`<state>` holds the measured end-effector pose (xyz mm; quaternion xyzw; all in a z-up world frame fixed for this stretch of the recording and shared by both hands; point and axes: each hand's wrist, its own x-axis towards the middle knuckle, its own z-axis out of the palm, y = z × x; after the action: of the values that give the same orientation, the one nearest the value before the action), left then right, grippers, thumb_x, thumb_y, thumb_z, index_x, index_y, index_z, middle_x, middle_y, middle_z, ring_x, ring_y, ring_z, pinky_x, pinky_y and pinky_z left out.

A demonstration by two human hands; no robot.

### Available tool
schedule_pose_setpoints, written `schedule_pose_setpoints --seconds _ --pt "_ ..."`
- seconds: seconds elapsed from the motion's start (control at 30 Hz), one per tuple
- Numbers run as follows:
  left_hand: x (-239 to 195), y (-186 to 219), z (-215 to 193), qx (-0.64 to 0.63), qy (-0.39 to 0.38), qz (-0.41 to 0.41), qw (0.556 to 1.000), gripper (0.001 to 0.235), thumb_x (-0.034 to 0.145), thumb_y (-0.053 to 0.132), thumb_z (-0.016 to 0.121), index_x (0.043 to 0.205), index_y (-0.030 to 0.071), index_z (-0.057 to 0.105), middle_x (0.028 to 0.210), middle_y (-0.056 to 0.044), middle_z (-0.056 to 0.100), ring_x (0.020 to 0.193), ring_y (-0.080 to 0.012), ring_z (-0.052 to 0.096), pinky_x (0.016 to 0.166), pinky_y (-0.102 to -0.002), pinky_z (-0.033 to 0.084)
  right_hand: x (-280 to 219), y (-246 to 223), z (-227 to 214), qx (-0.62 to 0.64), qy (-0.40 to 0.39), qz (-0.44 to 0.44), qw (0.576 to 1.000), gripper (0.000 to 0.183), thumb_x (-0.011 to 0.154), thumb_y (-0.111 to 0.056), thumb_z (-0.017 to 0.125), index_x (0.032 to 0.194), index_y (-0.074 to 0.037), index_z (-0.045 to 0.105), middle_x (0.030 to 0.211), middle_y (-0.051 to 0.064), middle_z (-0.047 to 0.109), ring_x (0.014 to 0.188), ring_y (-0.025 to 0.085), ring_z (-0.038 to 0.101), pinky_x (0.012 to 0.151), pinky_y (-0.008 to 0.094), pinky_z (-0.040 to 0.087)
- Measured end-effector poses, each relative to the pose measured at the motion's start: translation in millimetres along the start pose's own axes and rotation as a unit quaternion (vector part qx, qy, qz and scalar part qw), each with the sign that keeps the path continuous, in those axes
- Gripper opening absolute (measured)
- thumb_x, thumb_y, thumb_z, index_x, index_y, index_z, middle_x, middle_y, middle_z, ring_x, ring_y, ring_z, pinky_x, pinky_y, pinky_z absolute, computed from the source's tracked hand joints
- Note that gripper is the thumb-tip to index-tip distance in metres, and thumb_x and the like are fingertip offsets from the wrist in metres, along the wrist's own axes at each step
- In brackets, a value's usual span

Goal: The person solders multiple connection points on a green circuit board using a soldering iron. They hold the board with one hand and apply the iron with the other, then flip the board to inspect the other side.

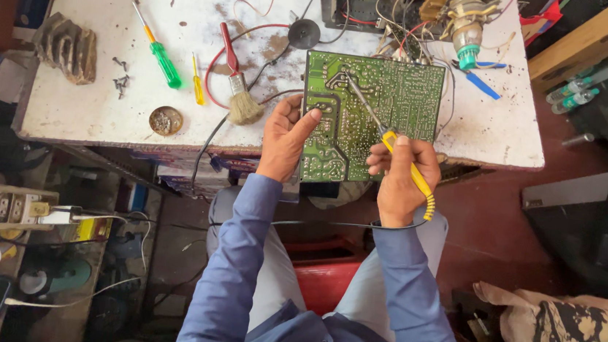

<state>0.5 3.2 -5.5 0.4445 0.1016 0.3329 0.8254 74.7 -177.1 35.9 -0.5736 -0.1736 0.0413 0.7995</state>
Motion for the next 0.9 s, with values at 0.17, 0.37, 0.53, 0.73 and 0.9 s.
schedule_pose_setpoints --seconds 0.17,0.37,0.53,0.73,0.9 --pt "0 1 0 -0.007 -0.011 0.007 1.000 0.041 0.100 0.008 0.069 0.134 -0.007 0.053 0.121 -0.012 0.069 0.108 -0.0128 0.065 0.094 -0.026 0.053 -6 -8 -13 0.027 0.043 0.001 0.999 0.019 0.105 -0.021 0.062 0.103 -0.002 0.063 0.081 0.015 0.072 0.061 0.019 0.068 0.051 0.027 0.053" --pt "-1 -2 -1 -0.011 -0.010 0.007 1.000 0.041 0.101 0.009 0.069 0.134 -0.008 0.053 0.118 -0.012 0.071 0.104 -0.0126 0.066 0.090 -0.027 0.054 3 1 -110 0.352 0.090 0.147 0.920 0.021 0.102 -0.024 0.068 0.101 -0.003 0.068 0.079 0.008 0.068 0.065 0.014 0.059 0.054 0.022 0.049" --pt "0 -2 -1 -0.008 -0.006 0.003 1.000 0.039 0.100 0.009 0.068 0.133 -0.007 0.055 0.116 -0.012 0.072 0.101 -0.0124 0.067 0.087 -0.026 0.055 3 39 -197 0.507 0.051 0.150 0.848 0.029 0.106 -0.028 0.068 0.101 0.000 0.064 0.089 0.009 0.066 0.074 0.014 0.058 0.062 0.021 0.051" --pt "0 0 2 -0.020 -0.001 0.002 1.000 0.038 0.100 0.008 0.069 0.132 -0.009 0.057 0.119 -0.011 0.072 0.104 -0.0113 0.067 0.091 -0.026 0.055 9 75 -244 0.468 0.138 0.141 0.862 0.026 0.107 -0.025 0.068 0.111 0.001 0.067 0.096 0.009 0.066 0.080 0.013 0.060 0.067 0.019 0.053" --pt "-2 -4 2 -0.028 0.012 -0.007 1.000 0.039 0.101 0.008 0.069 0.133 -0.010 0.056 0.114 -0.013 0.073 0.097 -0.0126 0.069 0.083 -0.026 0.057 5 57 -234 0.380 0.161 0.149 0.899 0.023 0.105 -0.026 0.070 0.106 -0.003 0.068 0.088 0.008 0.068 0.072 0.013 0.060 0.063 0.021 0.051"
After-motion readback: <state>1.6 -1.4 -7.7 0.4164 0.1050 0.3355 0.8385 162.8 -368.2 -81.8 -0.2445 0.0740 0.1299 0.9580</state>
